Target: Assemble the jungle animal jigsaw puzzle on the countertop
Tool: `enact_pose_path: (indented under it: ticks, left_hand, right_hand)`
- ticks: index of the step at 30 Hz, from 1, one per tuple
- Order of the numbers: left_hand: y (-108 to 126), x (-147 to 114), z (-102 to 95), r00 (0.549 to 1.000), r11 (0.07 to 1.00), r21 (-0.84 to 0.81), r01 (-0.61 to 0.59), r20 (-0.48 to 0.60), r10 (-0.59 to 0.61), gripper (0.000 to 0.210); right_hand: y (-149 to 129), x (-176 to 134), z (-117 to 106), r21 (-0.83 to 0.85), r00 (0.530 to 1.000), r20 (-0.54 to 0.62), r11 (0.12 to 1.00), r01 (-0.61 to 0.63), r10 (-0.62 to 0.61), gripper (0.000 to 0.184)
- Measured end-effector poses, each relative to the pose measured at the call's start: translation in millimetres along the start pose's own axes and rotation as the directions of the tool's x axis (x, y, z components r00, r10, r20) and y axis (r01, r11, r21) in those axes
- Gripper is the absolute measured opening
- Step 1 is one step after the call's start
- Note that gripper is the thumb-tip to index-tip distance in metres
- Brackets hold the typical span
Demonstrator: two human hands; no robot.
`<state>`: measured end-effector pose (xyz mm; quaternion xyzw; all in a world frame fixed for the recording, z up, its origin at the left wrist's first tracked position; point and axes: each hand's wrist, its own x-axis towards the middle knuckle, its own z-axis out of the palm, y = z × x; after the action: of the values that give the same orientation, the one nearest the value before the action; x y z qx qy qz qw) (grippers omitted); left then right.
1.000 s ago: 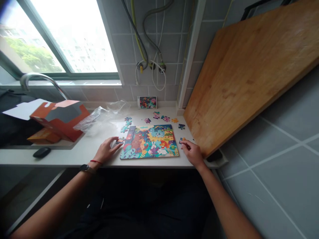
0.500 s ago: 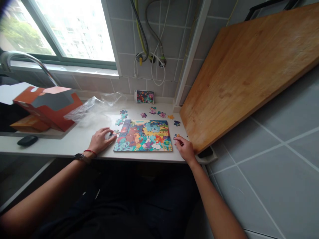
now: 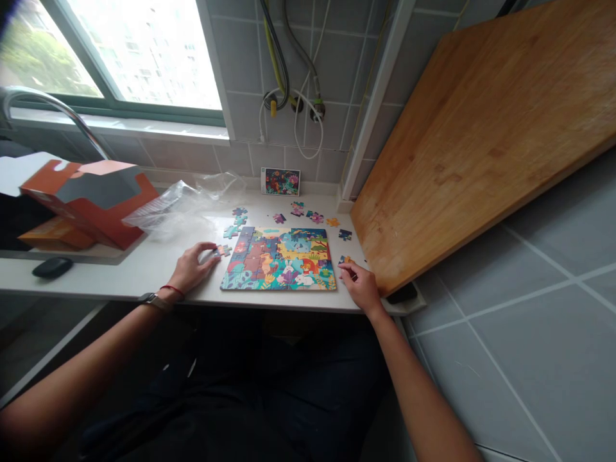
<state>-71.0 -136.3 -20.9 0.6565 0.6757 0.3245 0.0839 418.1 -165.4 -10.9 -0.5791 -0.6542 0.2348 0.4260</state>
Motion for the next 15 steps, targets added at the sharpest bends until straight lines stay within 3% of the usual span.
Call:
enact_pose_path:
  ticks: [7, 15]
  left_hand:
    - [7.4, -5.9, -3.6, 0.998, 0.973, -0.229, 0.02, -0.06, -0.035, 0.047]
    - [17.2, -10.5, -7.0, 0.993, 0.971, -0.232, -0.064, -0.108, 0.04, 0.034]
  right_hand:
    - [4.4, 0.3, 1.6, 0.004, 1.0, 0.002, 1.0, -0.003, 0.003, 0.037]
    - [0.3, 0.2, 0.3, -0.015, 1.0, 0.002, 1.0, 0.005, -0.005, 0.037]
